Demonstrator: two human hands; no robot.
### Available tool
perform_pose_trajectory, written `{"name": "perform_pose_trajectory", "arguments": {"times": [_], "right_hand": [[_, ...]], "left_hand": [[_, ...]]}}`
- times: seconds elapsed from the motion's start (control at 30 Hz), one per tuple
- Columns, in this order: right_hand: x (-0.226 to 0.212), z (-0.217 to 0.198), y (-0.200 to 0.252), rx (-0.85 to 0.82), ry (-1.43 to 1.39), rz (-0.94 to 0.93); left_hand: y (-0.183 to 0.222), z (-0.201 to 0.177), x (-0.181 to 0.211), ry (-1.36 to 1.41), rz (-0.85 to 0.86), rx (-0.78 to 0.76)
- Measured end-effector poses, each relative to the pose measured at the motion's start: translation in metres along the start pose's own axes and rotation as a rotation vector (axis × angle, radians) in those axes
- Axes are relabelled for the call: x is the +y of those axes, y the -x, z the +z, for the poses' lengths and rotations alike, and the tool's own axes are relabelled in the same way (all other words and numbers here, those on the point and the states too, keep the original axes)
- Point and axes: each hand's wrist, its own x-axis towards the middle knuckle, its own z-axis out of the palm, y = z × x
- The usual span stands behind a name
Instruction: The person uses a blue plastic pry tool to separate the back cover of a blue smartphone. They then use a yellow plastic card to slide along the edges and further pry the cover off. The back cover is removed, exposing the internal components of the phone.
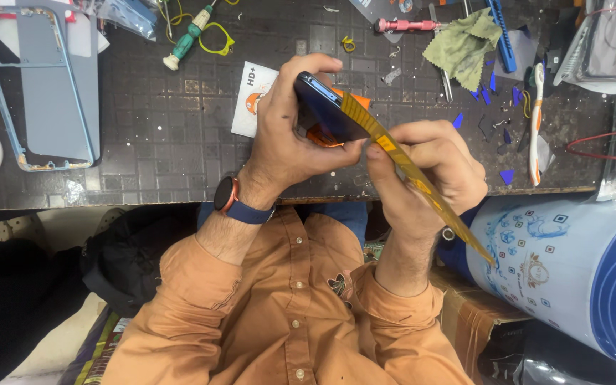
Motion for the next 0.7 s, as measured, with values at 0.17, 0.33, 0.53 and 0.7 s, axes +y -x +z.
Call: {"name": "perform_pose_trajectory", "arguments": {"times": [0.17,0.33,0.53,0.7], "right_hand": [[0.001,0.002,-0.004,-0.014,-0.025,-0.034],[0.0,0.002,-0.009,-0.025,-0.023,-0.065],[-0.023,0.007,-0.015,-0.005,-0.04,0.073],[-0.028,0.008,-0.02,-0.07,0.009,0.08]], "left_hand": [[-0.001,0.0,0.001,0.006,-0.008,-0.038],[-0.001,0.0,0.003,0.029,-0.011,-0.04],[-0.001,0.001,0.001,0.02,0.009,-0.032],[0.0,0.0,0.0,0.029,-0.014,-0.028]]}}
